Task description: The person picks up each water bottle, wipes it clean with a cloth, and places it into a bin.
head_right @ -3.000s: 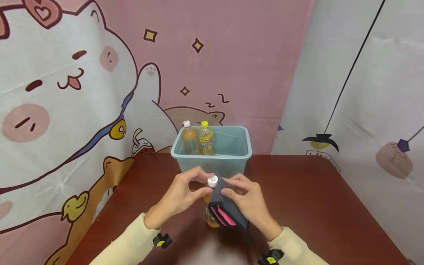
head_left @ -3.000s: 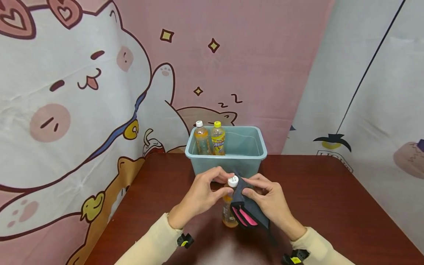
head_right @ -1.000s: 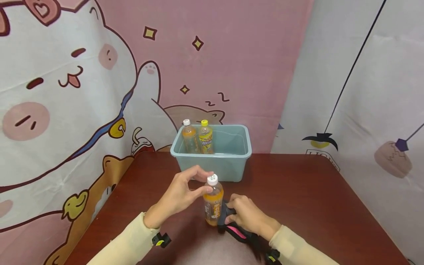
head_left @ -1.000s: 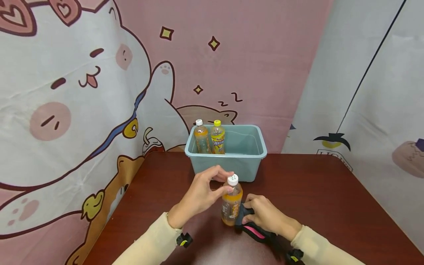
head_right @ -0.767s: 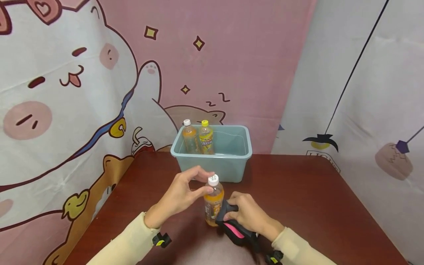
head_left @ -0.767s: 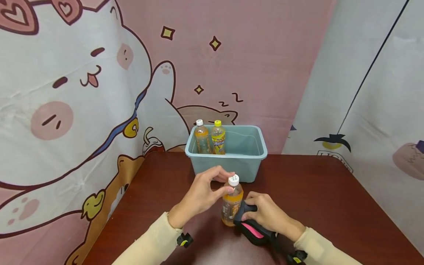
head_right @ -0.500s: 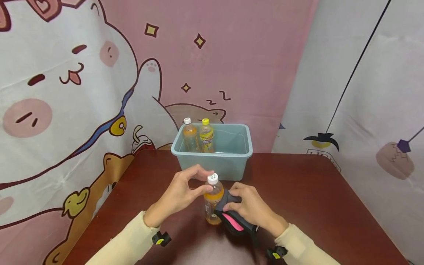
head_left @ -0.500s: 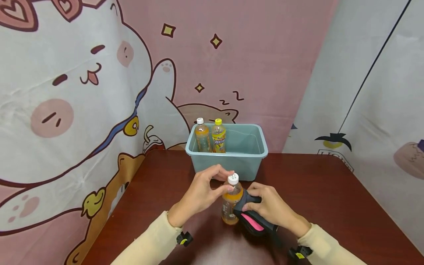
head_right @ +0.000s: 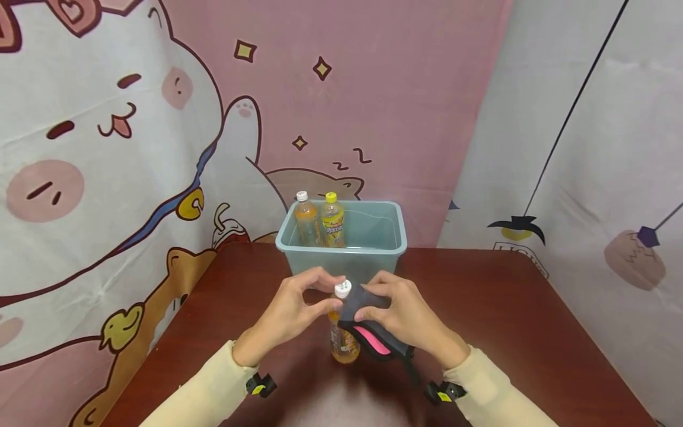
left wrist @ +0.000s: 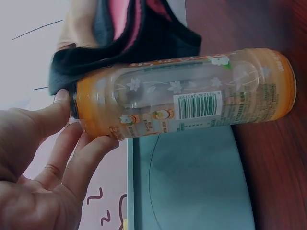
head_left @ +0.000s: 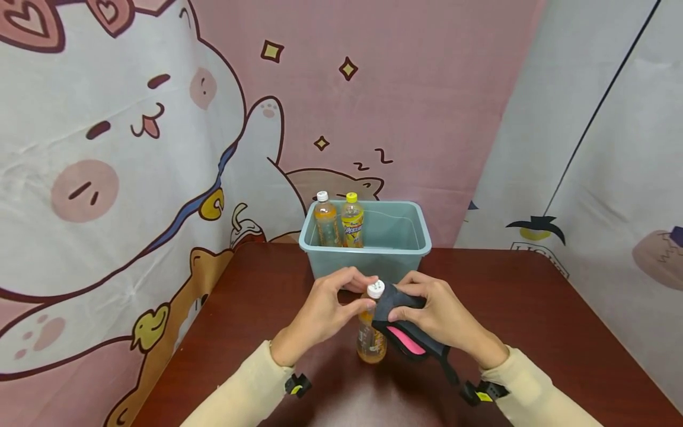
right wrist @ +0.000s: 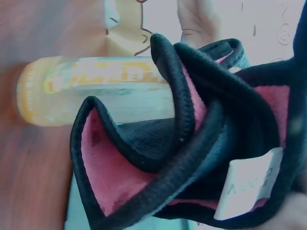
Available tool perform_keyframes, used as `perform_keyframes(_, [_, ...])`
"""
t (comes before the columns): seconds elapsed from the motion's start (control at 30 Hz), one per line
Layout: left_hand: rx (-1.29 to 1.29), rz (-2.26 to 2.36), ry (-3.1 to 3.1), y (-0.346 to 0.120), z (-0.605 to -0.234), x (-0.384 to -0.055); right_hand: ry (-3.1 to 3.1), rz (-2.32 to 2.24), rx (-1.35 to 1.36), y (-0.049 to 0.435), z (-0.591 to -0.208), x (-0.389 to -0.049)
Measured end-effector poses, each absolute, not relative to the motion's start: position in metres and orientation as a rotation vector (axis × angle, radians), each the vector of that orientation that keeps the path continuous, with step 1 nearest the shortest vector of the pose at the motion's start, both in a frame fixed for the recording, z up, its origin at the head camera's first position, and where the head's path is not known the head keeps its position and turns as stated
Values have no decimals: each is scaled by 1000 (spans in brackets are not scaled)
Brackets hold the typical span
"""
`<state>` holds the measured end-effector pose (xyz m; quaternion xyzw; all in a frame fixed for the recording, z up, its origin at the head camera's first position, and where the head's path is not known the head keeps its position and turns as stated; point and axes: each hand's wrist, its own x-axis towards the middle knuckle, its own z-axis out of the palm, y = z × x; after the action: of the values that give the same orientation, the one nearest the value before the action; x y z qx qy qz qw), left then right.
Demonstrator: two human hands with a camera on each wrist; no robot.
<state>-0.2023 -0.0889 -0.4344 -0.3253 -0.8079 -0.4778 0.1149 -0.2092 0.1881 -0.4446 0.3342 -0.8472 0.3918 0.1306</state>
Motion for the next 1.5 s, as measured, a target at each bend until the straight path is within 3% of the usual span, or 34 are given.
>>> perform_keyframes(0.73, [-967, -1370, -2377, -89, -433, -202, -2541, 1089, 1059, 190, -435, -213])
perform_keyframes(1.5, [-936, -1336, -2397, -88, -434, -200, -2747, 969, 1167, 195, -523, -221])
